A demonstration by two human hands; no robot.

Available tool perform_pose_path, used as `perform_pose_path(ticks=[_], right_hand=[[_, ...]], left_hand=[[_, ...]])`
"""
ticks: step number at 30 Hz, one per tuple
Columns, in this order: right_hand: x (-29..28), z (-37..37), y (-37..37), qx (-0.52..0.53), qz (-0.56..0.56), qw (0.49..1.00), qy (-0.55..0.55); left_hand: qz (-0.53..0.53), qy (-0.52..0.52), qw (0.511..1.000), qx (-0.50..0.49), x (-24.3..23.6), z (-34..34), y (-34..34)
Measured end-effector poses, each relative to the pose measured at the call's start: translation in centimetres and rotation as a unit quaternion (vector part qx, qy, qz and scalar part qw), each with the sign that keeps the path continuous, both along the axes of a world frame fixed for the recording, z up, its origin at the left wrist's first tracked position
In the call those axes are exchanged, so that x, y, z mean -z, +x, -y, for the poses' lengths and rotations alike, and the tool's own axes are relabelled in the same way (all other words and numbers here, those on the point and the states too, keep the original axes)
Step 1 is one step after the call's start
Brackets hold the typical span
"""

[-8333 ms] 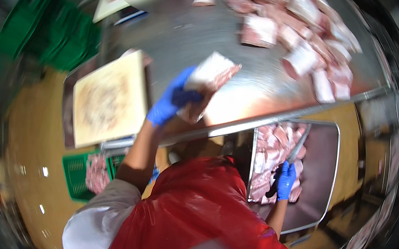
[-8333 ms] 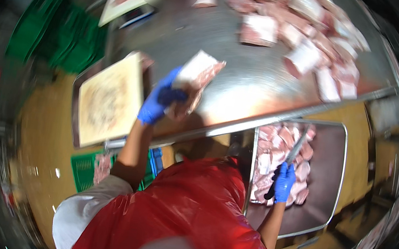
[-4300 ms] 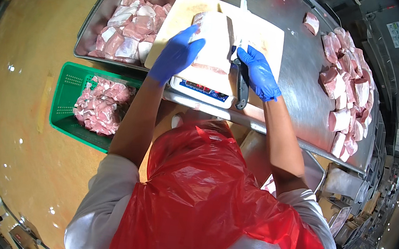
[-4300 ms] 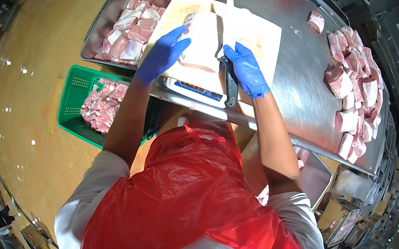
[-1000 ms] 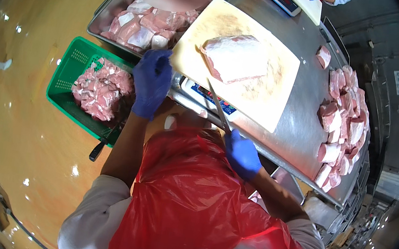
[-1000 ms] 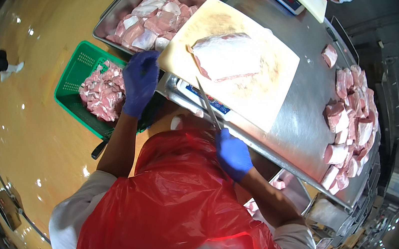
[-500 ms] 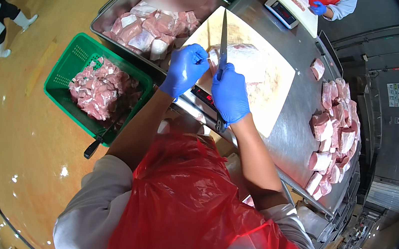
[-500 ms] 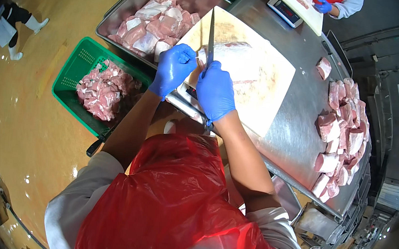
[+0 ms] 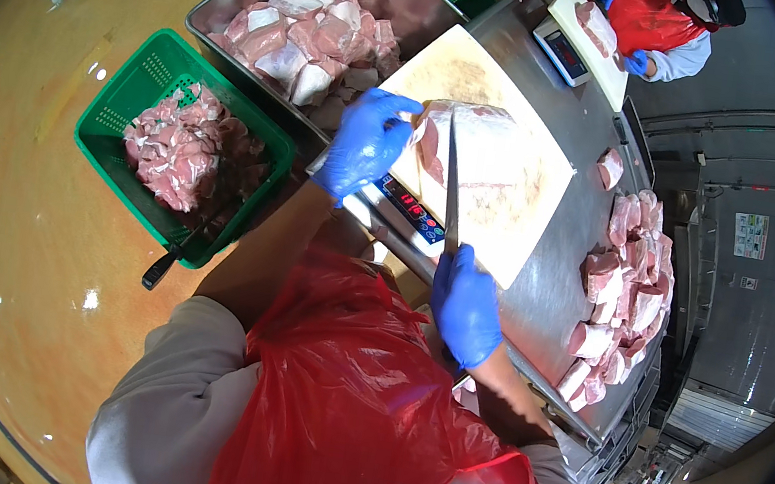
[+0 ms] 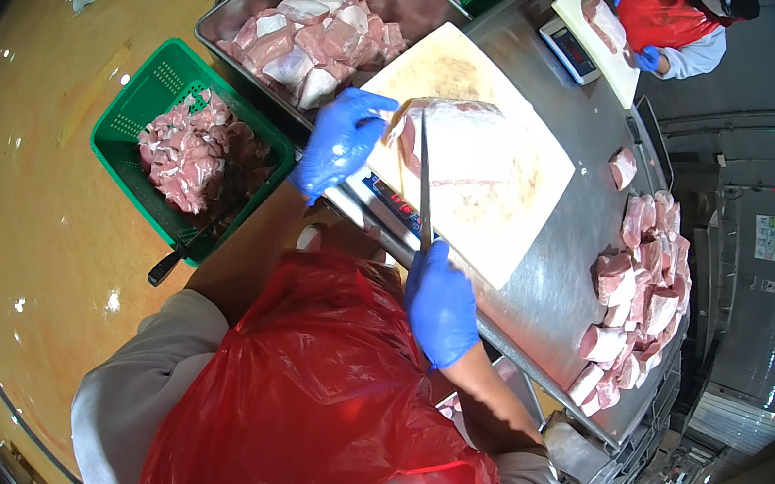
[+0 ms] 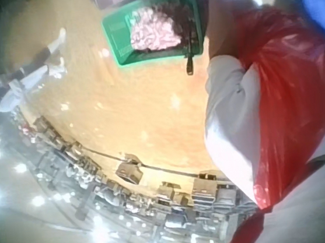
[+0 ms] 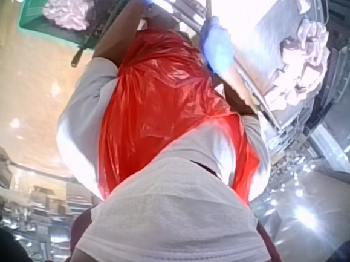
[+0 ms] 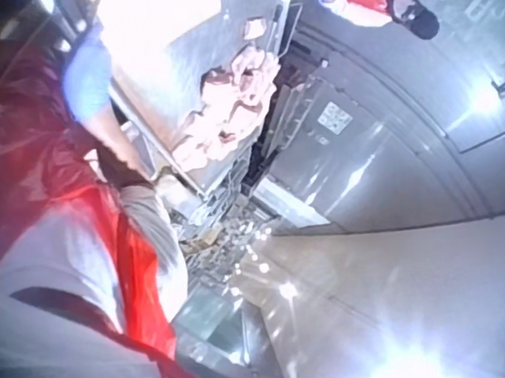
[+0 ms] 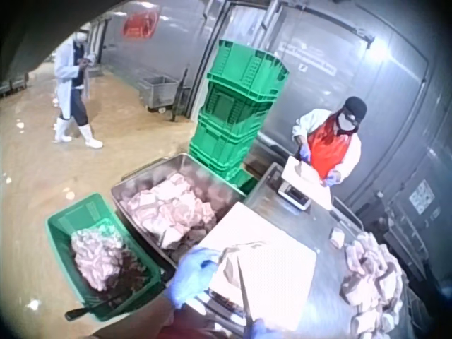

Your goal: The person cuts large pieces of raw meat into smaller chunks using a knife on a cutting board. The cut pieces are placed into a green basket and a metal tray.

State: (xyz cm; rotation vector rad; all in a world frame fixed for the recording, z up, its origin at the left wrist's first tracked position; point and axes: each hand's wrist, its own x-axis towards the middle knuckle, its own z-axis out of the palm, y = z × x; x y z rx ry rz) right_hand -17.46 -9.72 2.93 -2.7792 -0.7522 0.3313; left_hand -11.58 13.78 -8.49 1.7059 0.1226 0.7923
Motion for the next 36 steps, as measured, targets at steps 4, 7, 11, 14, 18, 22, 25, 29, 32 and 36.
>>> perform_pose_path(ticks=[4, 7, 11, 14, 18, 22, 25, 29, 32, 36], right_hand=[[-0.9, -4.8, 3.7, -0.007, 0.066, 0.997, 0.029], [-0.6, -7.4, 5.8, 0.001, 0.045, 0.998, 0.047], [0.9, -10.1, 7.4, -0.045, 0.061, 0.996, 0.042], [1.0, -10.9, 8.1, -0.17, 0.128, 0.976, -0.053], [2.6, -9.1, 7.2, -0.162, 0.121, 0.975, -0.09], [3.1, -5.3, 2.7, -0.1, 0.03, 0.989, -0.105], [2.3, -0.7, 0.8, -0.06, -0.011, 0.992, -0.114], [-0.9, 4.2, -1.4, -0.04, -0.032, 0.996, -0.07], [-1.3, 5.3, -1.0, 0.004, -0.011, 0.998, 0.069], [-0.7, 3.3, 3.5, 0.131, -0.021, 0.981, 0.144]], left_hand=[[-0.069, -0.165, 0.984, 0.017, -1.5, 2.7, 1.2], [-0.054, -0.125, 0.991, 0.003, -0.5, 1.4, 1.8], [-0.072, -0.139, 0.988, -0.013, 0.8, 0.2, 2.1], [-0.073, -0.135, 0.988, -0.007, 0.2, 0.1, 2.0], [-0.12, -0.042, 0.992, -0.002, -1.0, -0.3, 1.3], [-0.04, -0.059, 0.997, -0.034, -0.3, -2.0, 0.0], [-0.047, 0.1, 0.985, -0.131, 0.8, -6.6, -3.9], [-0.28, 0.194, 0.886, -0.315, 6.3, -14.8, -10.4], [-0.479, 0.376, 0.749, -0.259, 9.3, -17.0, -13.6], [-0.126, -0.165, 0.978, -0.009, 0.7, -6.7, -4.5]])
